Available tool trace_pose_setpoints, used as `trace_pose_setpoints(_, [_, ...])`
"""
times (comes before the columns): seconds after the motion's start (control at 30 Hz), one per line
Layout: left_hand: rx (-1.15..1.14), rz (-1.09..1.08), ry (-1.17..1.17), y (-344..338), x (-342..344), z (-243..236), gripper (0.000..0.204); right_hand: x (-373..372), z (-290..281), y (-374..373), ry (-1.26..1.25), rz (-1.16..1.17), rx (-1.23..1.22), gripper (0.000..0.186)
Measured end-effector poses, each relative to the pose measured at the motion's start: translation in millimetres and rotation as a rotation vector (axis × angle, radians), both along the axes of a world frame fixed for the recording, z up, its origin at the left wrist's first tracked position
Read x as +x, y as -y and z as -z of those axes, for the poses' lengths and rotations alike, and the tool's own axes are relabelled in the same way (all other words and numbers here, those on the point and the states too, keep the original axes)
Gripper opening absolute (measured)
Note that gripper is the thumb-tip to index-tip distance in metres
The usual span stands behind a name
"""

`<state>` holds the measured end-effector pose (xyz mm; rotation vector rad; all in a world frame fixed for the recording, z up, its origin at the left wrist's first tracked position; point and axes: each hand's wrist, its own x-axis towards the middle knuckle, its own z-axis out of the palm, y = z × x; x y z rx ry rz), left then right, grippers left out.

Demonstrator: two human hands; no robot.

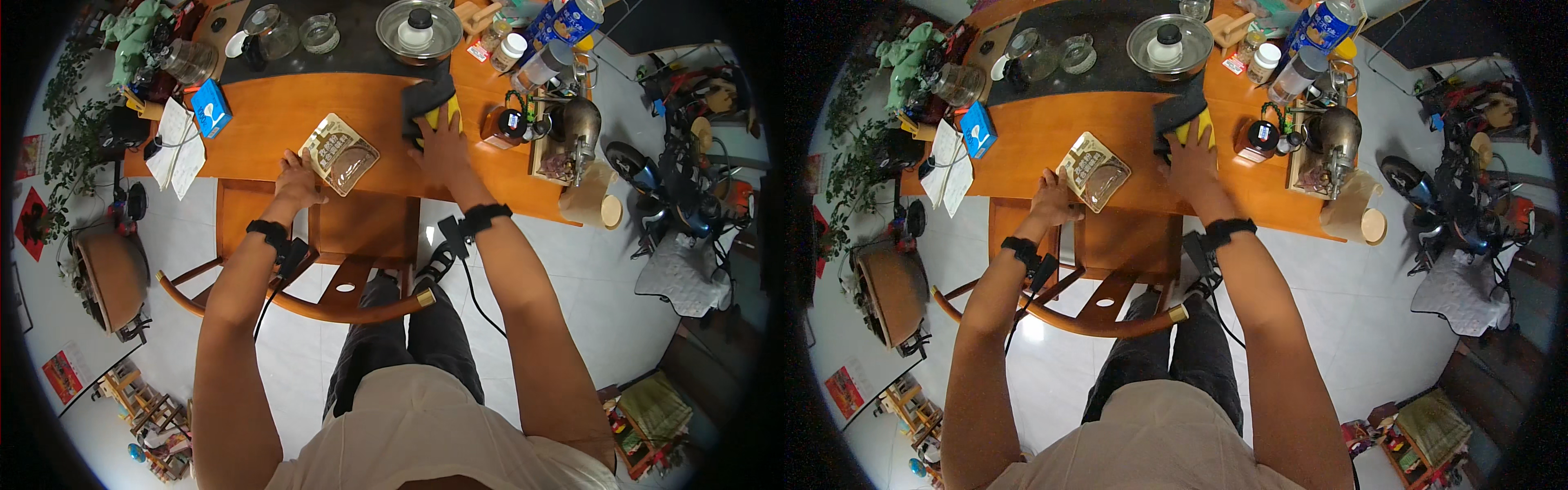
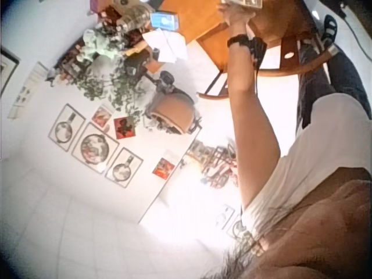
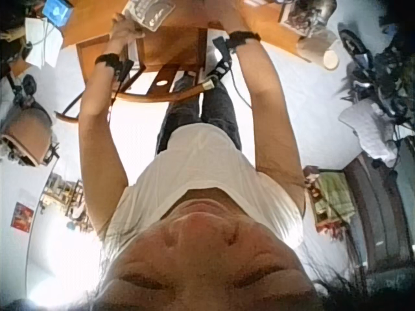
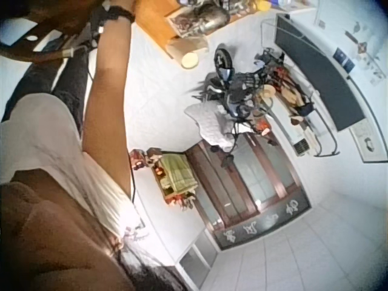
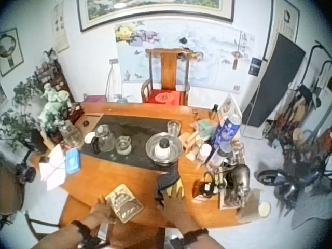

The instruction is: Cleaning a wooden tea table with a yellow cloth and preparing tea equipment.

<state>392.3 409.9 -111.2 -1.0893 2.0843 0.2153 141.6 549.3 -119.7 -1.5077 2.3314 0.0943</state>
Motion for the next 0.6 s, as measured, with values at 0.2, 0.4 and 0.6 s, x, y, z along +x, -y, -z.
trace_pose_setpoints(0.2, [0.004,-0.012,0.015,1,-6,2,0.126,-7,19,-27,-0.04,-0.126,-0.201,0.054])
trace_pose_setpoints(0.4, [0.022,-0.031,-0.019,4,4,1,0.126,4,16,-136,-0.036,-0.278,-0.323,0.051])
trace_pose_setpoints(0.6, [0.021,-0.014,-0.052,4,10,2,0.125,-15,6,-204,-0.019,-0.253,-0.263,0.044])
